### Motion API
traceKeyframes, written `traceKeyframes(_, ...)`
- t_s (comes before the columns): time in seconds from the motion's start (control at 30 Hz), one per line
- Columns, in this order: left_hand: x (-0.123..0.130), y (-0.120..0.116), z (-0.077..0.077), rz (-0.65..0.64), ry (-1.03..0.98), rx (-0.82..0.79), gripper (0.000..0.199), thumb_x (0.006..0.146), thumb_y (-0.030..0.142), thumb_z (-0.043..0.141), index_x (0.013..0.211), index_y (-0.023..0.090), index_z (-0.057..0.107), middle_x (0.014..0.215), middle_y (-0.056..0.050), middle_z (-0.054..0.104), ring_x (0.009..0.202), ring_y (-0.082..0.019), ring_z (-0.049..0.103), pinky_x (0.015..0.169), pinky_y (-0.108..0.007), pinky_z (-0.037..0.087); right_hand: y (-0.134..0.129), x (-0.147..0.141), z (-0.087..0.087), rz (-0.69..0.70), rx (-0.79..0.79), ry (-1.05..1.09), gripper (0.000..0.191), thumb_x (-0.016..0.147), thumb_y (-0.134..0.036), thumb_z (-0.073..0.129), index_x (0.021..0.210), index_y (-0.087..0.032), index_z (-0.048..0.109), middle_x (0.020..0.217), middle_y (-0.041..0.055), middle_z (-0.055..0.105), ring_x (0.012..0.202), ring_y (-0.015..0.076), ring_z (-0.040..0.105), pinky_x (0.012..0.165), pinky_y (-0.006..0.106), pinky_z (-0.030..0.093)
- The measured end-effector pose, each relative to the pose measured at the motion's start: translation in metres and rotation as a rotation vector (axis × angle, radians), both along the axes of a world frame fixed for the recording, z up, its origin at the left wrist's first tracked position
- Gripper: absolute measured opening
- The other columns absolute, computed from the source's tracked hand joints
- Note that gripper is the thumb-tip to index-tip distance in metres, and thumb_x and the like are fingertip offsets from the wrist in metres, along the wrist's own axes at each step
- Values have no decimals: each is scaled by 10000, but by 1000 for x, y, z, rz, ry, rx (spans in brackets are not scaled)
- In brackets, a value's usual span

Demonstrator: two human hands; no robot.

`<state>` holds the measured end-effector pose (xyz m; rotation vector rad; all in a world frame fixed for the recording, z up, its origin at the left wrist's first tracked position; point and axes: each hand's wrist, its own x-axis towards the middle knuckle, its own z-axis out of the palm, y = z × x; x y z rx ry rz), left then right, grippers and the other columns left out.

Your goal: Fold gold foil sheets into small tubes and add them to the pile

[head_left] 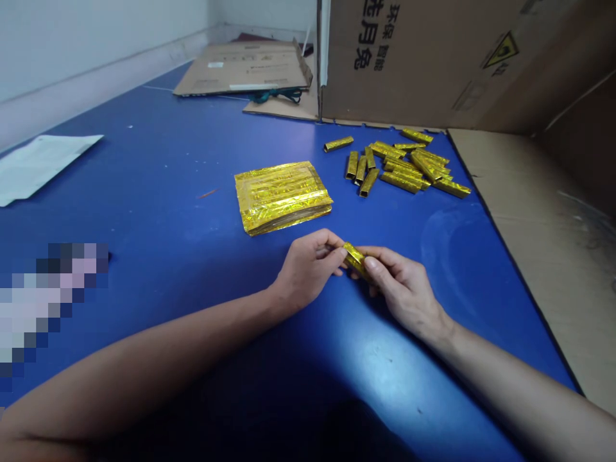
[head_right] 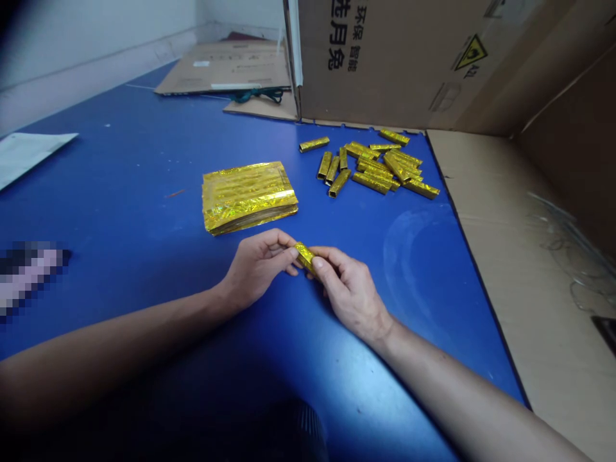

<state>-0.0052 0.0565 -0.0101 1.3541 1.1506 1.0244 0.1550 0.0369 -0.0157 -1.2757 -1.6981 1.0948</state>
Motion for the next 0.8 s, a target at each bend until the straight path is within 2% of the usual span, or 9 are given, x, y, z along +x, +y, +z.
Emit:
traceKeyframes(0.1,2,-1,1,-17,4,-51,61,714,176,546,682,133,516,557,10,584,498,-75,568,496,-187,488,-2,-2,3,2,86,-71,286,862,-345,452,1005,-175,631,670,8,606,540,108,527,476,229,430)
traceKeyframes(0.2,2,-2,-1,-48,-14,-90,87,707,181,557,689,138,483,525,22,558,477,-80,562,470,-188,481,-3,-3,4,38,234,-156,255,868,-285,449,1017,-188,633,719,19,618,644,129,565,602,261,458)
traceKeyframes(0.3,1,-3,-3,-38,-60,-82,183,683,132,555,853,138,487,575,48,540,467,-78,557,438,-182,472,-4,-3,4,80,312,-244,274,852,-274,479,1076,-179,603,765,37,618,683,146,562,644,282,454)
traceKeyframes(0.4,1,-3,-2,-82,-49,-61,276,688,84,514,958,137,518,592,54,532,461,-62,543,422,-159,455,-5,-3,2,90,311,-272,259,834,-276,507,1067,-201,591,766,31,606,689,151,559,648,287,451)
traceKeyframes(0.47,1,-1,-1,-82,-37,-75,195,711,82,489,890,128,550,557,45,529,454,-68,544,417,-160,452,-3,-2,-1,27,286,-188,242,809,-277,546,1046,-227,566,825,24,610,742,155,570,683,293,453)
traceKeyframes(0.63,1,5,3,77,-161,-231,72,757,81,461,790,135,496,597,23,549,413,-87,561,376,-185,449,6,0,-6,-276,214,222,235,712,-285,658,877,-231,501,1027,43,568,854,162,567,701,309,460)
traceKeyframes(0.7,1,6,4,104,-212,-272,67,773,79,452,786,139,480,614,21,550,410,-87,566,372,-184,447,9,1,-5,-313,217,279,208,700,-272,668,827,-221,512,1061,57,558,887,168,563,719,319,456)
traceKeyframes(0.8,1,7,4,113,-237,-291,63,785,81,453,780,142,470,599,27,539,408,-89,570,369,-181,445,9,2,-4,-283,275,211,147,710,-256,660,817,-210,569,1091,72,553,975,191,540,778,341,440)
